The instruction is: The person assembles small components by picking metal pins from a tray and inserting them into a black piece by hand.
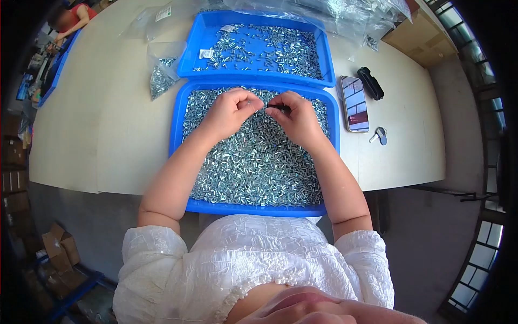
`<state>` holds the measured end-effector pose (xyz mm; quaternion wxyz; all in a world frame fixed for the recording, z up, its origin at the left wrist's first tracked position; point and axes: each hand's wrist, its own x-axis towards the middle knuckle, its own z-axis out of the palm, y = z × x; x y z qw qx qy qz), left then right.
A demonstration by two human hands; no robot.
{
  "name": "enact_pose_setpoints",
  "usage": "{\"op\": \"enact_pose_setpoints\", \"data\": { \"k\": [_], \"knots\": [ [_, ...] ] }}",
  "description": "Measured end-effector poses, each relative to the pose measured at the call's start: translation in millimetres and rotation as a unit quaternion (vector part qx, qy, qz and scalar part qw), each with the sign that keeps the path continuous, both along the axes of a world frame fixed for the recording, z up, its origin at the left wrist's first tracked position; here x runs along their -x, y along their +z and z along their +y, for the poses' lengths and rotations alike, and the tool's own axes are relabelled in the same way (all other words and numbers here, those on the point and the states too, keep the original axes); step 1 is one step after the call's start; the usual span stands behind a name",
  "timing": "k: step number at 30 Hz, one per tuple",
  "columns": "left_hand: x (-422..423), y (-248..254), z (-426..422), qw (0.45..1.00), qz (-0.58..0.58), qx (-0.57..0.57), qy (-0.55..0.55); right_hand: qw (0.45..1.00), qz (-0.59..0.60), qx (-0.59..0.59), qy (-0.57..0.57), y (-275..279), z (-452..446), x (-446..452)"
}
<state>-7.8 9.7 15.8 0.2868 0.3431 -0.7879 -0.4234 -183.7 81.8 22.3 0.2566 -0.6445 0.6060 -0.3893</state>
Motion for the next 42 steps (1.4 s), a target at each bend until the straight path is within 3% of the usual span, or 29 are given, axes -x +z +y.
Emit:
{"op": "enact_pose_setpoints", "data": {
  "k": [20, 26, 29, 31, 33, 35, 36, 38, 42],
  "knots": [
    [0, 6, 4, 0.995, -0.023, 0.095, 0.007, 0.999, 0.04, 0.023, 0.008, -8, 0, -1],
    [0, 7, 4, 0.996, 0.018, 0.089, 0.019, 0.994, -0.033, 0.096, -0.034, 0, 2, -8],
    [0, 7, 5, 0.996, 0.002, 0.09, 0.02, 0.998, 0.049, 0.042, 0.003, -5, 0, -2],
    [0, 7, 4, 0.997, -0.02, 0.073, 0.018, 0.957, 0.196, 0.215, -0.025, -2, -1, 2],
    [0, 4, 1, 0.997, -0.042, 0.055, 0.015, 0.956, 0.214, 0.195, -0.048, 6, 3, 1],
    [0, -1, -3, 0.999, 0.022, -0.027, 0.024, 0.953, 0.233, 0.177, -0.074, 6, 3, 0],
    [1, -3, -5, 0.999, 0.022, -0.026, 0.023, 0.979, 0.079, 0.161, -0.093, 1, 1, -1],
    [0, -5, -6, 0.988, 0.08, -0.119, 0.05, 0.967, -0.211, 0.099, -0.097, -2, 0, -1],
    [-1, -5, -7, 0.977, 0.113, -0.178, 0.04, 0.955, -0.277, 0.07, -0.082, -3, -1, 1]
  ]
}}
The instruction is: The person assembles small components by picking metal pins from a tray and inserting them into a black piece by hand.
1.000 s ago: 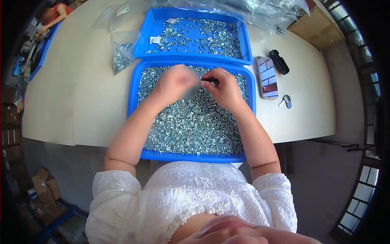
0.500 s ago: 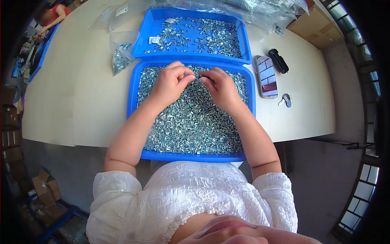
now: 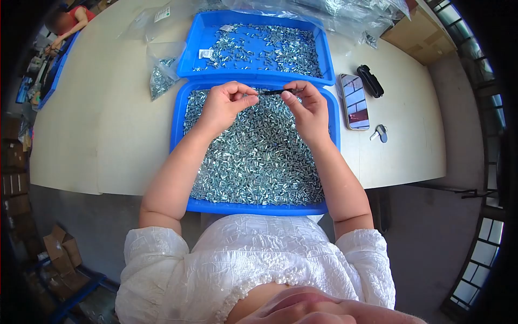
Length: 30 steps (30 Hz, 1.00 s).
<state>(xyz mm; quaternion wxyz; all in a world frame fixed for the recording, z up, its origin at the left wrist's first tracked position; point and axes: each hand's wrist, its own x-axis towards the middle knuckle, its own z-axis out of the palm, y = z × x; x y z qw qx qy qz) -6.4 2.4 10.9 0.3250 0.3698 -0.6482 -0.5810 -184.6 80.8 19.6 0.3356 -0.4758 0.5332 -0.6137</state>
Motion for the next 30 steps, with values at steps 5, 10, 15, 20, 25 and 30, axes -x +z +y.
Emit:
{"op": "enact_pose_setpoints", "data": {
  "k": [5, 10, 15, 20, 25, 30],
  "knots": [
    [1, 0, 0, 0.999, 0.028, 0.041, 0.008, 1.0, -0.005, -0.016, 0.019, -2, -1, 2],
    [-1, 1, -1, 1.0, 0.014, 0.027, 0.003, 0.999, 0.044, -0.028, 0.009, 2, 0, 2],
    [0, 3, 0, 0.997, 0.01, 0.079, 0.018, 0.996, 0.083, -0.039, -0.003, 3, 1, 4],
    [0, 11, 7, 0.98, -0.047, 0.194, 0.014, 0.988, 0.132, -0.08, -0.016, 2, 0, 3],
    [0, 12, 8, 0.969, -0.057, 0.24, 0.027, 0.975, 0.114, -0.19, 0.028, 14, 3, 5],
    [0, 13, 8, 0.961, -0.076, 0.261, 0.039, 0.999, -0.003, -0.047, -0.002, -4, -4, -6]
  ]
}}
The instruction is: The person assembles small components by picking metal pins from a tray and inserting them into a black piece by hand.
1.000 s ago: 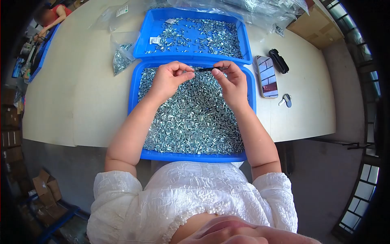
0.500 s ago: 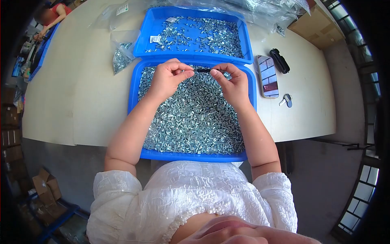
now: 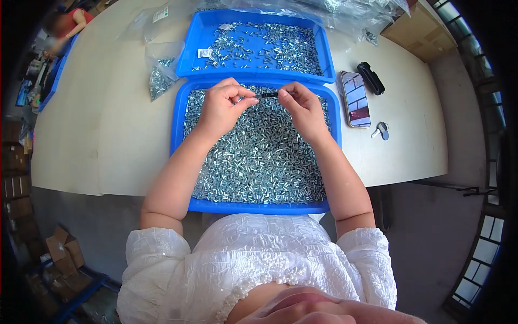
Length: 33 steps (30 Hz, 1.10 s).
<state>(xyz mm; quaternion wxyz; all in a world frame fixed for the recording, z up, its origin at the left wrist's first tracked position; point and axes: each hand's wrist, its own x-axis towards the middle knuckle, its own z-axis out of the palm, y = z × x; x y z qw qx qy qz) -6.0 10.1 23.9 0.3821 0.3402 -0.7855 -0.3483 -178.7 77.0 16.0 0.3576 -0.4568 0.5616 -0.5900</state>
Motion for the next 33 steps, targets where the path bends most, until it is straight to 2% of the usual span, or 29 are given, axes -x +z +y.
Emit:
{"op": "enact_pose_setpoints", "data": {
  "k": [2, 5, 9, 11, 15, 16, 17, 18, 19, 21, 22, 23, 25, 31, 33],
  "knots": [
    [0, -1, 0, 1.0, 0.012, 0.027, -0.005, 0.992, 0.028, -0.114, 0.045, 8, 5, 7],
    [0, -3, 0, 0.999, 0.011, 0.037, -0.008, 0.984, 0.027, -0.161, 0.067, 5, 3, 14],
    [-1, 2, -2, 0.999, -0.021, 0.029, -0.012, 0.99, -0.008, -0.123, 0.062, -2, 0, 14],
    [-1, 2, -2, 0.996, -0.082, -0.013, -0.016, 0.997, -0.029, -0.055, 0.051, -4, 0, 14],
    [0, -11, -5, 0.994, -0.091, -0.06, -0.022, 0.996, -0.092, 0.0, 0.008, -1, -2, 17],
    [1, -11, -3, 0.98, -0.002, -0.197, -0.017, 0.996, -0.088, 0.02, 0.002, -1, -1, 17],
    [2, -10, -3, 0.941, 0.085, -0.327, -0.01, 0.995, -0.086, 0.042, -0.006, 0, -1, 18],
    [-5, -8, -11, 0.89, 0.099, -0.441, -0.062, 0.997, -0.066, 0.028, -0.013, 2, 0, 19],
    [-6, -9, -12, 0.893, 0.086, -0.438, -0.063, 0.996, -0.077, 0.034, -0.019, 2, 0, 18],
    [-6, -16, -14, 0.813, 0.253, -0.513, -0.104, 0.999, -0.036, 0.03, -0.013, 1, 0, 16],
    [-4, -18, -15, 0.787, 0.284, -0.535, -0.117, 0.999, -0.025, 0.035, -0.015, 2, 1, 15],
    [-3, -20, -16, 0.792, 0.269, -0.535, -0.119, 0.998, -0.036, 0.04, -0.024, 1, 1, 14],
    [-2, -25, -16, 0.757, 0.329, -0.546, -0.144, 0.999, -0.008, 0.049, -0.008, -1, 0, 14],
    [1, -21, -14, 0.77, 0.308, -0.548, -0.107, 0.999, 0.016, 0.028, 0.022, 0, 2, 18],
    [3, -16, -11, 0.811, 0.263, -0.521, -0.043, 0.999, 0.012, 0.028, 0.032, -2, 2, 15]
  ]
}}
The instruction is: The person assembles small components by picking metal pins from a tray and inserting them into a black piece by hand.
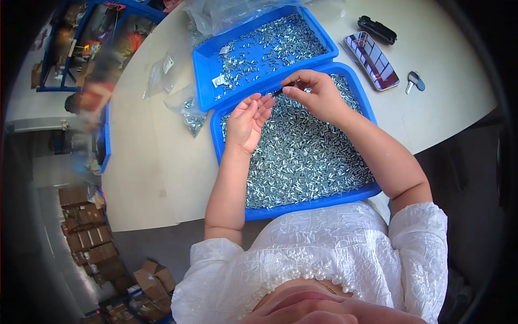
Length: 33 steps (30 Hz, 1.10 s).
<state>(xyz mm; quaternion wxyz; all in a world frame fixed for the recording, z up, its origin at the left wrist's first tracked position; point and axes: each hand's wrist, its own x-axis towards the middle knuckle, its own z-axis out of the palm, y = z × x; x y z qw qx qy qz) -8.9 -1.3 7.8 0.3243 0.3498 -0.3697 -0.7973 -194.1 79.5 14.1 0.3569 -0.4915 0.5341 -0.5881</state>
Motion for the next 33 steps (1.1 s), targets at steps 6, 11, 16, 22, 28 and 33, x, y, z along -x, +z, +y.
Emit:
{"op": "enact_pose_setpoints", "data": {
  "k": [6, 11, 16, 22, 28, 33],
  "knots": [
    [5, 2, 10, 0.988, -0.113, 0.106, -0.024, 0.999, 0.002, 0.042, -0.002, 2, 1, 1],
    [5, 1, 12, 0.979, -0.123, 0.155, -0.041, 1.0, 0.002, 0.008, 0.026, 1, 1, 1],
    [6, 3, 14, 0.956, -0.154, 0.248, -0.025, 0.999, 0.037, -0.015, 0.036, 6, 3, 1],
    [0, 4, 10, 0.969, -0.126, 0.214, 0.014, 0.998, -0.048, -0.007, 0.049, 1, 2, -6],
    [-2, 4, 12, 0.864, -0.264, 0.429, 0.004, 0.999, -0.013, -0.002, 0.052, -1, 3, -12],
    [-5, 7, 17, 0.802, -0.277, 0.529, 0.031, 0.99, 0.121, 0.045, 0.05, 2, 5, -19]
  ]
}}
